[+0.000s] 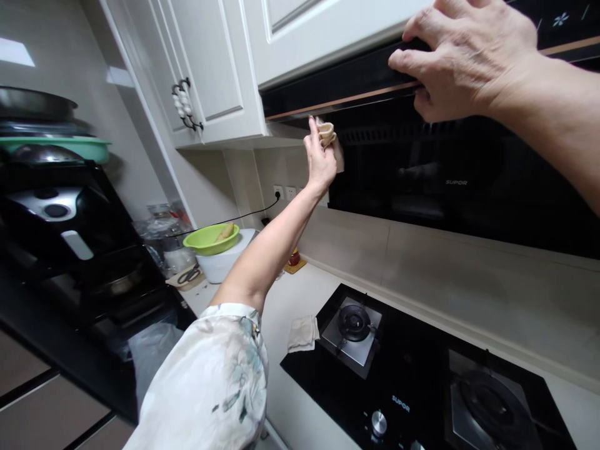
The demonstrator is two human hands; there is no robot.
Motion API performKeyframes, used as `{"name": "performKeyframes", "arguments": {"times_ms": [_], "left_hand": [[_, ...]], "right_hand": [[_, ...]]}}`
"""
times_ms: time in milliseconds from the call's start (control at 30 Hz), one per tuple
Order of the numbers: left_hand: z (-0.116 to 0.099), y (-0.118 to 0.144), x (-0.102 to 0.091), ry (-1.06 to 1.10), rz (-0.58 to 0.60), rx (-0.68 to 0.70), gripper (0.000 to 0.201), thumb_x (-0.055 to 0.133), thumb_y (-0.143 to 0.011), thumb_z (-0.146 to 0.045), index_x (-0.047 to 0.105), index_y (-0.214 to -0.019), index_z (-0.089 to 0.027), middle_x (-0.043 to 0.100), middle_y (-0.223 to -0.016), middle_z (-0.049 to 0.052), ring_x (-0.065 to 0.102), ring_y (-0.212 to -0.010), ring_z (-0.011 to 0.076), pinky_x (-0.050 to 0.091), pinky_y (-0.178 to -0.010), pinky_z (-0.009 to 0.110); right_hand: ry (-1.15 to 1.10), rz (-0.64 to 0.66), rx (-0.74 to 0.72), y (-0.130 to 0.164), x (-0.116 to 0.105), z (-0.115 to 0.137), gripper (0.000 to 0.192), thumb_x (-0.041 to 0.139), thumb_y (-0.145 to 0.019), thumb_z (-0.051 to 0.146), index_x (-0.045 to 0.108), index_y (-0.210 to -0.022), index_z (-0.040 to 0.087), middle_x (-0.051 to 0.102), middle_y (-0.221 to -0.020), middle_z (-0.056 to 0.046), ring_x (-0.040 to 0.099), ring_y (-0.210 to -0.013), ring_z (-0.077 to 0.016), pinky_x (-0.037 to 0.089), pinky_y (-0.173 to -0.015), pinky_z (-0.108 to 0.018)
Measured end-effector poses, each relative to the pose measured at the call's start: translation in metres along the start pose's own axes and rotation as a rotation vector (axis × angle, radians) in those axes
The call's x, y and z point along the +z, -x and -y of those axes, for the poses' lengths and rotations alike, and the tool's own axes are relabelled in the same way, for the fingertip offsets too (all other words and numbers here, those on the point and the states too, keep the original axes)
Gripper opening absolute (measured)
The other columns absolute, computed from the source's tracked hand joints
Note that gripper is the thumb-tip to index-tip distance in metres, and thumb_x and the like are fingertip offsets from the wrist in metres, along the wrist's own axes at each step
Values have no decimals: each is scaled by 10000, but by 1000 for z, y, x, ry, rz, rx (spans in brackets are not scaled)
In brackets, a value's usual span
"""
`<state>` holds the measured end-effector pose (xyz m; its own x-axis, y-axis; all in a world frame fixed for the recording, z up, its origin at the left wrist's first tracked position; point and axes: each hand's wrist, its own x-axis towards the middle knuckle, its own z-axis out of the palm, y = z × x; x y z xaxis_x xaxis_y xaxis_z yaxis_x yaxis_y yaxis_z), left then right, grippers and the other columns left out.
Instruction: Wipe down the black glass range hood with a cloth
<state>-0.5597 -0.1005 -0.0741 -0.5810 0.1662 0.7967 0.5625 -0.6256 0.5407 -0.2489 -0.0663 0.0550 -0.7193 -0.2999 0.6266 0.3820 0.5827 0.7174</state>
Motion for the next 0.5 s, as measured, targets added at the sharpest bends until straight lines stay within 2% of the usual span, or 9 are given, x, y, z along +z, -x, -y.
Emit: {"name": "performKeyframes", "arguments": {"times_ms": [67,133,233,300,400,500], "left_hand": [[2,-2,-9,-70,-56,13,709,754,-1031,-167,578,-1704,-304,618,-1716,148,526,-1709,285,367,-1464,396],[0,-3,-10,-78,-200,-29,539,717,-1042,-147,661,-1565,-268,686,-1637,150,590,-1655,259,409,-1438,374],[-11,-9,-7,19,-482,-206,275,692,-1093,-154,665,-1355,-232,798,-1444,138,769,-1422,229,587,-1277,335],[-22,-15,-4,132,-589,-320,294,680,-1118,-148,608,-1390,-234,819,-1394,137,831,-1285,209,668,-1137,308],[-40,-22,4,239,-612,-324,419,666,-1144,-143,539,-1530,-244,796,-1481,142,822,-1328,195,673,-1112,272],[-53,-24,22,248,-579,-250,531,617,-1165,-111,483,-1658,-259,722,-1634,124,719,-1515,183,583,-1270,258]], "right_hand": [[3,4,1,0,-1,1,1059,140,-833,519,716,-1524,-41,550,-1643,-216,499,-1529,-510,377,-1255,-803],[3,11,-13,1,-3,1,1011,185,-855,494,715,-1522,-50,552,-1636,-238,504,-1533,-519,383,-1253,-820],[16,12,-28,1,-4,0,956,239,-866,458,720,-1512,-59,552,-1627,-266,504,-1547,-540,403,-1240,-846],[29,8,-32,1,-3,0,952,243,-867,459,720,-1512,-53,553,-1626,-266,501,-1553,-546,414,-1232,-852],[29,2,-42,1,-1,0,953,224,-888,470,718,-1514,-53,562,-1623,-272,514,-1539,-546,423,-1221,-851],[21,-4,-25,1,-1,0,988,197,-882,496,723,-1513,-54,567,-1629,-279,520,-1530,-545,413,-1227,-835]]}}
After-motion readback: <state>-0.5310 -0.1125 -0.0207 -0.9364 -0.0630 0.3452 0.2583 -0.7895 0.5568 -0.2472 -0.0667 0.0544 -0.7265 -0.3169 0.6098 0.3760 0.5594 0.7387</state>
